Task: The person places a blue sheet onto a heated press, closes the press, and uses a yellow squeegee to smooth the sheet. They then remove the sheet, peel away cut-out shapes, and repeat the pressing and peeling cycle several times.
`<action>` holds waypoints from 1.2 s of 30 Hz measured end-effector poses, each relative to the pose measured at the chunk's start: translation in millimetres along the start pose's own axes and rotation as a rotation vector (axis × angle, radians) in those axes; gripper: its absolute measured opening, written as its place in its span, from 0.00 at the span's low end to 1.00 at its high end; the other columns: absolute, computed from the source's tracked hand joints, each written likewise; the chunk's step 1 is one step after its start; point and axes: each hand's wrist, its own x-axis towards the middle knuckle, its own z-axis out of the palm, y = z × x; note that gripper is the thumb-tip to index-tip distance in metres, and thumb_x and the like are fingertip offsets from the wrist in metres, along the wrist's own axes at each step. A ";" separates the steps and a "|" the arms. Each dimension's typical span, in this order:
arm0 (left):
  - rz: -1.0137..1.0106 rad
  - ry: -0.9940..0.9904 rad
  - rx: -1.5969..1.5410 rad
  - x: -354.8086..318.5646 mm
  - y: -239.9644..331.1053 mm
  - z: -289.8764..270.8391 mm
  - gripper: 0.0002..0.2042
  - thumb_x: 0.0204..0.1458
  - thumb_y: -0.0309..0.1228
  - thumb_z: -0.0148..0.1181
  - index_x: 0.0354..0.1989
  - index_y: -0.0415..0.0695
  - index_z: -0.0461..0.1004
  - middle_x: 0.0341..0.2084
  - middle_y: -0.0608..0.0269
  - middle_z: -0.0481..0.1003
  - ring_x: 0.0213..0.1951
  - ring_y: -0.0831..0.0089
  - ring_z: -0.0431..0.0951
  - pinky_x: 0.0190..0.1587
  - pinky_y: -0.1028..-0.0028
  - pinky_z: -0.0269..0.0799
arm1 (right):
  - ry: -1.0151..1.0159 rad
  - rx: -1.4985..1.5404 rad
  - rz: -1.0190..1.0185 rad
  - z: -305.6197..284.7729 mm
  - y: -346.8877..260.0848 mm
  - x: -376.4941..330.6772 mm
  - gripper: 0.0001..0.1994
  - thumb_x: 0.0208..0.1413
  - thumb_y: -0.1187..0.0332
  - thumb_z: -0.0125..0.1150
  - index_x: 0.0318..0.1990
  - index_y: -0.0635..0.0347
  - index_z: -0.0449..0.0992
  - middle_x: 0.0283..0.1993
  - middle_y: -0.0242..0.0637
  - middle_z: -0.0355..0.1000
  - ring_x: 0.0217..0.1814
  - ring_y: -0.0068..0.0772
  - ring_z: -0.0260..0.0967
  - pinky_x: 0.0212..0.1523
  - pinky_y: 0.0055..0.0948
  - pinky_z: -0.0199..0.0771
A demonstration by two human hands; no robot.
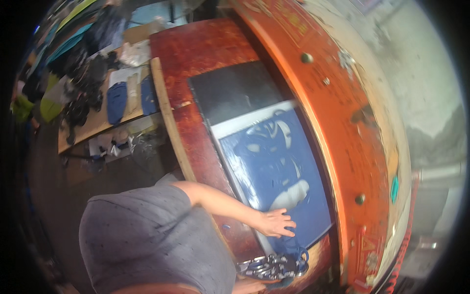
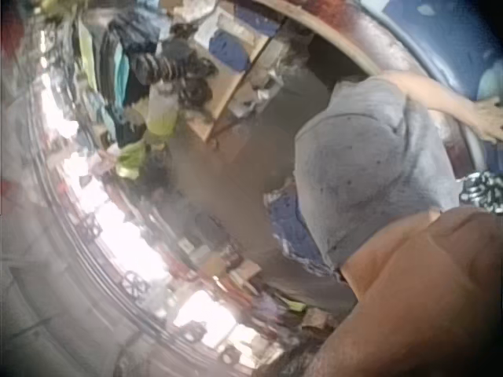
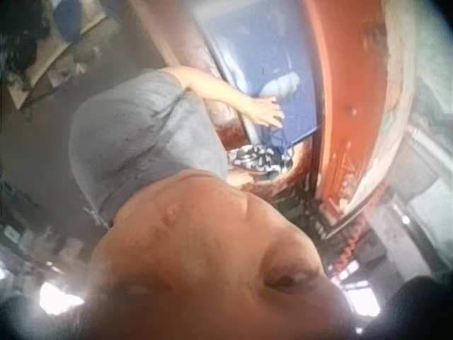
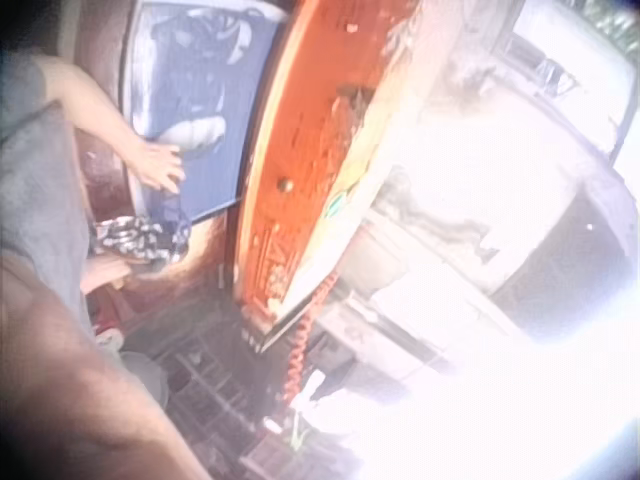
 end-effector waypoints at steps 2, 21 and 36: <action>-0.281 0.069 -0.187 7.6 -24.4 10.1 0.22 0.52 0.37 0.59 0.56 0.51 0.66 0.52 0.53 0.69 0.47 0.56 0.73 0.44 0.51 0.67 | -0.008 -0.038 0.002 -0.3 3.2 13.4 0.29 0.49 0.62 0.62 0.58 0.62 0.63 0.38 0.38 0.72 0.30 0.26 0.72 0.28 0.31 0.77; 0.060 0.135 0.294 72.3 -31.3 -4.4 0.19 0.53 0.39 0.58 0.53 0.47 0.72 0.56 0.59 0.69 0.61 0.62 0.65 0.59 0.60 0.61 | 0.275 0.412 -0.067 -96.5 -23.8 -31.5 0.28 0.50 0.63 0.61 0.58 0.62 0.63 0.38 0.37 0.72 0.29 0.25 0.71 0.26 0.29 0.77; 0.002 -0.166 -0.097 81.6 13.3 63.4 0.16 0.56 0.43 0.53 0.46 0.47 0.75 0.41 0.54 0.77 0.47 0.54 0.76 0.46 0.54 0.71 | 0.300 0.491 -0.187 -103.4 -54.9 -44.9 0.27 0.50 0.63 0.60 0.57 0.62 0.63 0.37 0.36 0.72 0.27 0.24 0.70 0.24 0.29 0.76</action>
